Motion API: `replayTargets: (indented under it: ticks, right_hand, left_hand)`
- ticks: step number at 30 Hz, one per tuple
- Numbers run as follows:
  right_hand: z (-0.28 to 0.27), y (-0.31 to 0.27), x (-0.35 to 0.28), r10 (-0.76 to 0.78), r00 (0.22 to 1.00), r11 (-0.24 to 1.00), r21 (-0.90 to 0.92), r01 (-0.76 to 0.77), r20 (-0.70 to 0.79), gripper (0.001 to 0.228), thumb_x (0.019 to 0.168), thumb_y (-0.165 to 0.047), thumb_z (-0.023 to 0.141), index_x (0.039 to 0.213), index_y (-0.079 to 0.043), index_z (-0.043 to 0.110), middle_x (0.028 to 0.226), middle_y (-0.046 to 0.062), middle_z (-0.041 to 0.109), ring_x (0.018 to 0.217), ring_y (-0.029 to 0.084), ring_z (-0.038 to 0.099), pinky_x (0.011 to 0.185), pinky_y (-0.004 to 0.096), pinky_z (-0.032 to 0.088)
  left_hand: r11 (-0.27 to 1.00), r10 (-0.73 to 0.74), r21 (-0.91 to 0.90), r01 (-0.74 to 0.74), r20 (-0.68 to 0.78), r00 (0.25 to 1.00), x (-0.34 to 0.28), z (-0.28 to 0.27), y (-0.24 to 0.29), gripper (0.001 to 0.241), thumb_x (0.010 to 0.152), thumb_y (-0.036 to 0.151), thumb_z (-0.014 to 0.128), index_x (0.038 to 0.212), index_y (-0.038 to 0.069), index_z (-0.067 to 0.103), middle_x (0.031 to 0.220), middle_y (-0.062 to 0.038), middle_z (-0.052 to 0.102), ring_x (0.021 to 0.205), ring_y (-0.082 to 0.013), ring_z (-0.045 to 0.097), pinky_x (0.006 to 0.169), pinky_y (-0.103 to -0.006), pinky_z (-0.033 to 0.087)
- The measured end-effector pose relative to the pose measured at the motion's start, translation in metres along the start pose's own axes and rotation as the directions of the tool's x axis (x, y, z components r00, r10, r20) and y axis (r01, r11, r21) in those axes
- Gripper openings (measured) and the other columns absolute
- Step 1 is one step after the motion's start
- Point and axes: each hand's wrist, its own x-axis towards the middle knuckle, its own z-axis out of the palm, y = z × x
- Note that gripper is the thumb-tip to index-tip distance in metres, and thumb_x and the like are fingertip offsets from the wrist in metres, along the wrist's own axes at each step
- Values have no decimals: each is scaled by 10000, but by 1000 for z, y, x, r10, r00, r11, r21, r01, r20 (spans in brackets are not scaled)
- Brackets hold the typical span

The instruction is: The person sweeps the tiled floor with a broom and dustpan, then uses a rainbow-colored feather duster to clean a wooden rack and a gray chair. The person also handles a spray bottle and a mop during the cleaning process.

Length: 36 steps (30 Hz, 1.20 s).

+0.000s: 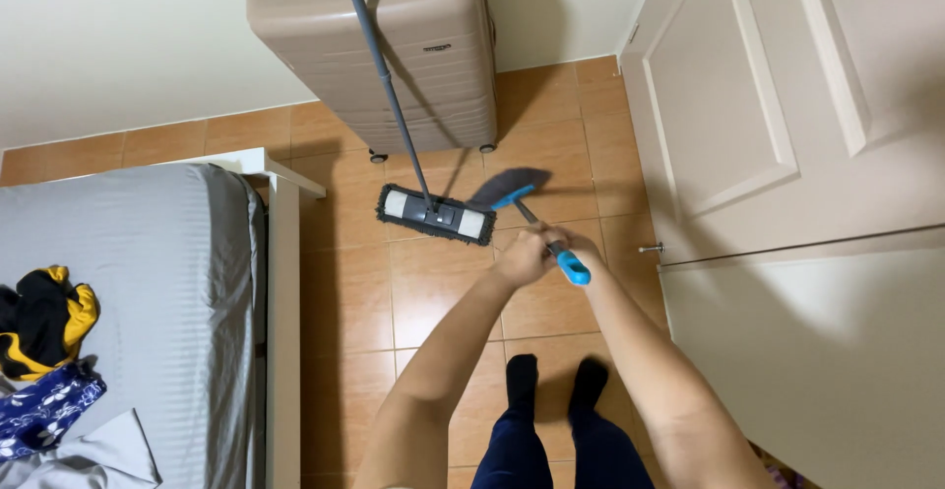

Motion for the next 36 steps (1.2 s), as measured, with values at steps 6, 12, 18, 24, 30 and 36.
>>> replayTargets:
  ticks: [6, 12, 18, 24, 30, 36]
  right_hand:
    - [-51, 28, 46, 253, 953, 727, 618, -299, 165, 174, 1021, -42, 515, 1152, 55, 577, 951, 137, 691, 761, 200, 717, 683, 299, 626]
    - [-29, -97, 39, 264, 926, 729, 573, -375, 271, 182, 1061, -120, 530, 1111, 32, 617, 920, 108, 686, 762, 171, 698, 700, 249, 612]
    - [-88, -110, 123, 24, 869, 775, 540, -328, 494, 215, 1086, -159, 588, 1100, 24, 700, 841, 54, 674, 624, 112, 621, 537, 213, 535]
    - [-112, -89, 166, 287, 912, 693, 593, -409, 294, 155, 1017, -113, 627, 1074, 23, 673, 925, 85, 721, 713, 124, 679, 648, 212, 590]
    - [-89, -151, 135, 286, 919, 696, 600, -394, 272, 209, 991, -144, 653, 1094, 37, 661, 993, 114, 719, 862, 174, 725, 775, 258, 630]
    - [-99, -152, 203, 260, 927, 721, 584, -373, 272, 169, 1001, -128, 665, 1096, 12, 658, 1005, 114, 703, 910, 186, 706, 851, 288, 608]
  left_hand:
    - [995, 89, -44, -93, -94, 992, 26, -21, 52, 247, 846, -14, 680, 1070, 86, 709, 1114, -179, 712, 1087, -407, 698, 952, -446, 571]
    - [995, 102, -8, -103, -63, 993, 74, -28, 74, 373, 785, -25, 699, 1149, 57, 703, 1331, -269, 621, 1200, -444, 631, 1003, -456, 533]
    - [999, -17, -54, -6, -420, 907, 143, 26, 27, 335, 812, 68, 784, 1135, 51, 697, 1259, -271, 664, 1271, -434, 620, 1011, -463, 552]
    - [989, -146, -49, 142, -519, 842, 177, 88, -26, 275, 951, 61, 683, 1225, 60, 665, 1317, -266, 657, 1270, -432, 626, 1031, -464, 553]
    - [969, -243, -96, 228, -538, 807, 196, 62, 19, 269, 937, 83, 655, 1205, 71, 671, 1373, -258, 635, 1245, -416, 617, 991, -449, 555]
    - [958, -264, -82, 274, -625, 735, 238, 71, -1, 237, 949, 119, 689, 1183, 81, 700, 1354, -288, 613, 1281, -413, 603, 997, -450, 533]
